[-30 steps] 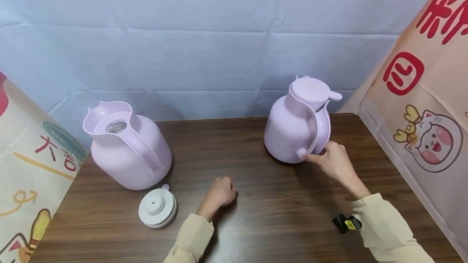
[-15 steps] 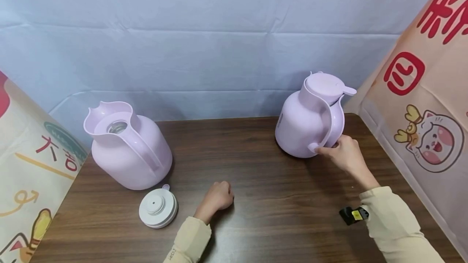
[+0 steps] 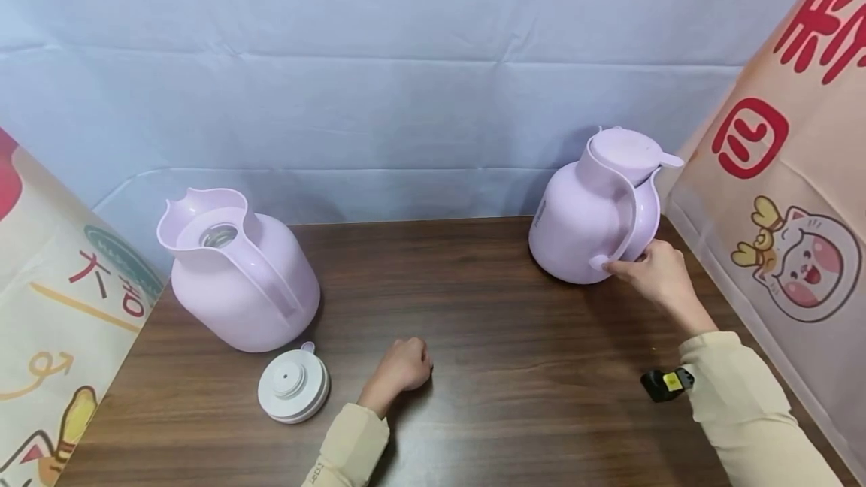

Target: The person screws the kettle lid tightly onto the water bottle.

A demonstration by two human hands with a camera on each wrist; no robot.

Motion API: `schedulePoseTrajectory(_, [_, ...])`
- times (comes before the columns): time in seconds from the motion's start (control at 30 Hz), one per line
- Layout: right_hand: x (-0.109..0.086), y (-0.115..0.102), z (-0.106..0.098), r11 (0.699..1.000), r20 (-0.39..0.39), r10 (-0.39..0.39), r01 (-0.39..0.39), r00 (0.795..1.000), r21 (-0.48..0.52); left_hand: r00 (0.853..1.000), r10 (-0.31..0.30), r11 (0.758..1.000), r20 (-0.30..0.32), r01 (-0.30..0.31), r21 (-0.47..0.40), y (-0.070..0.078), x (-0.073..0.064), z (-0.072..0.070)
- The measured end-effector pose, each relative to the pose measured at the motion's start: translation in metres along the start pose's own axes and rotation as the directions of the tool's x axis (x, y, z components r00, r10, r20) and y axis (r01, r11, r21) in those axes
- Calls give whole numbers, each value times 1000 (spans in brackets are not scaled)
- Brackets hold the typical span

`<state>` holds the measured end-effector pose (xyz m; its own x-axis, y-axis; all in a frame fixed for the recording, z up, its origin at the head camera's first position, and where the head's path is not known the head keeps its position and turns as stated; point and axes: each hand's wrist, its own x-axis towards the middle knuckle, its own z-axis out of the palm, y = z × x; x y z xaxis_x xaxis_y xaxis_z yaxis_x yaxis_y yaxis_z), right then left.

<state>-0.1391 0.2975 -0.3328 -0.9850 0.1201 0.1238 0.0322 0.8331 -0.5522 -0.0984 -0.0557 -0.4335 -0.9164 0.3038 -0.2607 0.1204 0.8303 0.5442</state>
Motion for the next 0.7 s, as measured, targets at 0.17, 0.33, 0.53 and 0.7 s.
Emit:
schedulePoseTrajectory(0.17, [6, 8, -5, 1000, 10, 2, -2, 1000, 5, 1000, 12, 1000, -8, -12, 11, -1, 0, 0])
schedulePoseTrajectory(0.33, [12, 14, -9, 999, 43, -1, -1, 999, 41, 1000, 19, 1000, -18, -19, 13, -1, -1, 0])
schedulePoseTrajectory(0.53, [18, 21, -14, 997, 98, 17, -24, 995, 78, 1000, 14, 1000, -4, -14, -7, -1, -2, 0])
schedulePoseTrajectory(0.7, [22, 24, -16, 996, 103, 4, -13, 995, 86, 1000, 20, 1000, -8, -20, -22, -2, -4, -1])
